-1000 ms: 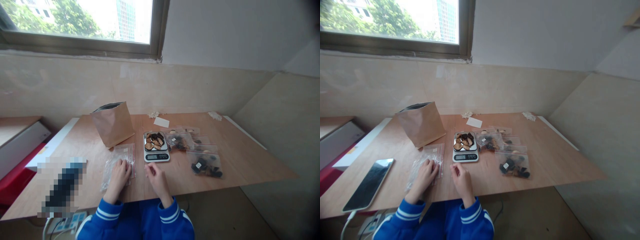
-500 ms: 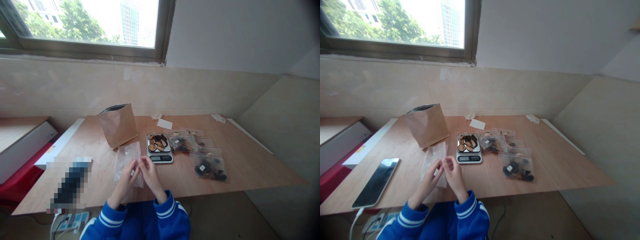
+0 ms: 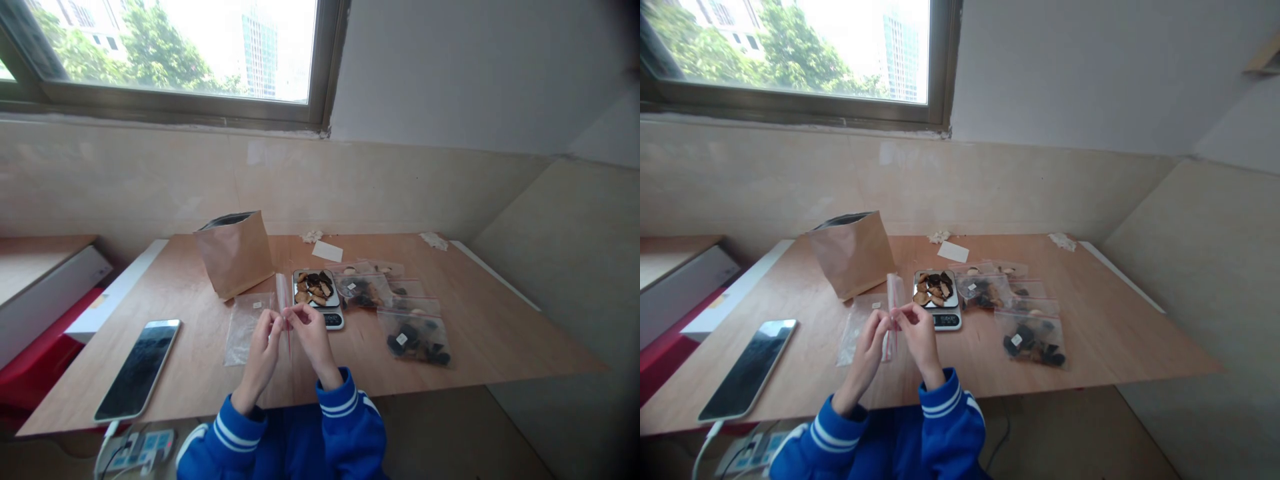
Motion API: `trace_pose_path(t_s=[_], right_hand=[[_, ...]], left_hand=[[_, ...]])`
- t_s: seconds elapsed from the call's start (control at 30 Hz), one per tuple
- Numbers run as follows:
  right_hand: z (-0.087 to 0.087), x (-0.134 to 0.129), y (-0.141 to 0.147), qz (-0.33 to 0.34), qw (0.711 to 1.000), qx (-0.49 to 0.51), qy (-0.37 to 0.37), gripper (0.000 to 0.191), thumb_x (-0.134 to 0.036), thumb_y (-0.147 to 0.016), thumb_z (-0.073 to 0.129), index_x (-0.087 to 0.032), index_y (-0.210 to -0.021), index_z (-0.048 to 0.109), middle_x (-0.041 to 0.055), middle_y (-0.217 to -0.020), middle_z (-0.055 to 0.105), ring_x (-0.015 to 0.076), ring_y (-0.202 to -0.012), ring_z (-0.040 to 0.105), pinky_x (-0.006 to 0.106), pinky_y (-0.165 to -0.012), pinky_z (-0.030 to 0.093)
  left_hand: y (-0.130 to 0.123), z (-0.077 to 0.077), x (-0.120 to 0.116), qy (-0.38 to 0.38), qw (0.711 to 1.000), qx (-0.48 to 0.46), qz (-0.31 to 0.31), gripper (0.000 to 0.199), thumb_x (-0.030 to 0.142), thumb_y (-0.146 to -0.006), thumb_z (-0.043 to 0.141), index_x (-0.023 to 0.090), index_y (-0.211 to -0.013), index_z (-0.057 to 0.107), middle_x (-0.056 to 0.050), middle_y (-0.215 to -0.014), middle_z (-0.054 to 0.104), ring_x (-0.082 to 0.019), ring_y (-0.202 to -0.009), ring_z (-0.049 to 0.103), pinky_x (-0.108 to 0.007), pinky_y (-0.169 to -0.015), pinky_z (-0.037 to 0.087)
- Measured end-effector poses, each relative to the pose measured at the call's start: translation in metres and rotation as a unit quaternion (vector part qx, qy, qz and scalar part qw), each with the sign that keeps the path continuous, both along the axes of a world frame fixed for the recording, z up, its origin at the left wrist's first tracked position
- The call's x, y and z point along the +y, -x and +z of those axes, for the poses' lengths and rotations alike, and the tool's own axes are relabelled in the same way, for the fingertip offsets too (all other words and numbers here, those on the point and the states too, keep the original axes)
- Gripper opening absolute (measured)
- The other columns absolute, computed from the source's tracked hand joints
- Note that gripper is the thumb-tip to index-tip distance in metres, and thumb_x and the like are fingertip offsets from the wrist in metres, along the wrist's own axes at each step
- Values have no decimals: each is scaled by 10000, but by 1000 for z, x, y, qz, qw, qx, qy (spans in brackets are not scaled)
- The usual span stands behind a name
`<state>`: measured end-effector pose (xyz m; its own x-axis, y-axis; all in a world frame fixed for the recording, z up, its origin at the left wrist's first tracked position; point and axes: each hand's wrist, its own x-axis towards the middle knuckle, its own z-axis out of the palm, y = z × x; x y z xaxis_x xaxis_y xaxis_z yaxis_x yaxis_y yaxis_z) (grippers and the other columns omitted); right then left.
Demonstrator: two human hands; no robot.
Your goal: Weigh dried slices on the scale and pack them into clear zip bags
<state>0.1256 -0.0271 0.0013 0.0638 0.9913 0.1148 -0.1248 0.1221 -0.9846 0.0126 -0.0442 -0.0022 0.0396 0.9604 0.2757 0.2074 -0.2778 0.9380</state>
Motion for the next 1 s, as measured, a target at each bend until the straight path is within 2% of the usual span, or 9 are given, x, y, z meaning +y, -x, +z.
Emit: trace_pose_path(t_s=[0.3, 0.43, 0.47, 0.53, 0.6, 0.67, 0.73, 0.83, 1.0], right_hand=[[-3, 2, 8, -17, 999, -36, -37, 345, -530, -835, 598, -193, -763, 583, -3, -689, 614, 148, -654, 583, 255, -628, 467], [-10, 16, -17, -125, 988, -87, -38, 358, -542, -858, 547, -200, -755, 560, 8, -675, 609, 162, -643, 576, 274, -629, 476], [-13, 21, -25, -137, 984, -109, -37, 361, -542, -862, 536, -201, -748, 562, 12, -669, 611, 168, -638, 579, 283, -628, 481], [-18, 31, -42, -103, 977, -174, -60, 345, -513, -881, 516, -200, -754, 591, 35, -720, 632, 187, -694, 607, 305, -669, 504], [-22, 41, -57, -74, 955, -262, -116, 296, -443, -909, 492, -200, -828, 640, 75, -895, 649, 214, -879, 626, 342, -798, 514], [-26, 48, -69, -99, 913, -361, -163, 242, -365, -918, 491, -212, -978, 668, 107, -1121, 601, 245, -1106, 557, 403, -964, 456], [-33, 55, -79, -120, 867, -451, -175, 265, -323, -909, 514, -229, -1115, 652, 118, -1261, 534, 273, -1223, 475, 458, -1047, 388], [-46, 62, -92, -91, 830, -525, -164, 334, -334, -896, 552, -228, -1207, 615, 128, -1304, 511, 293, -1248, 453, 474, -1045, 392], [-59, 70, -102, -50, 821, -543, -167, 300, -344, -904, 552, -211, -1168, 604, 112, -1184, 582, 262, -1131, 538, 413, -962, 458]], left_hand=[[9, -7, 9, 8, 999, 29, -39, 288, 435, -908, 460, 208, -731, 485, 16, -659, 486, -141, -620, 481, -262, -594, 392], [21, 6, 13, 3, 997, -2, 83, 337, 418, -901, 438, 218, -630, 426, 33, -577, 435, -137, -572, 448, -256, -575, 368], [23, 10, 15, 5, 993, -11, 116, 343, 416, -899, 433, 219, -619, 417, 34, -568, 432, -138, -570, 445, -255, -575, 366], [26, 16, 20, 12, 988, -13, 152, 341, 411, -887, 439, 218, -607, 416, 36, -558, 435, -136, -568, 441, -251, -574, 358], [27, 20, 26, 20, 986, 3, 168, 331, 391, -865, 457, 215, -590, 409, 41, -548, 431, -132, -561, 431, -247, -569, 344], [26, 21, 34, 30, 983, 25, 181, 314, 364, -839, 474, 210, -575, 399, 44, -540, 427, -129, -561, 423, -244, -568, 327], [24, 22, 41, 39, 981, 42, 183, 300, 347, -811, 491, 208, -565, 392, 45, -535, 424, -128, -565, 417, -245, -570, 314], [21, 23, 48, 53, 982, 44, 175, 294, 350, -792, 497, 207, -562, 383, 46, -534, 421, -128, -569, 417, -246, -574, 307], [14, 20, 50, 63, 982, 46, 174, 307, 374, -800, 475, 211, -566, 360, 46, -538, 399, -130, -576, 402, -246, -575, 296]])
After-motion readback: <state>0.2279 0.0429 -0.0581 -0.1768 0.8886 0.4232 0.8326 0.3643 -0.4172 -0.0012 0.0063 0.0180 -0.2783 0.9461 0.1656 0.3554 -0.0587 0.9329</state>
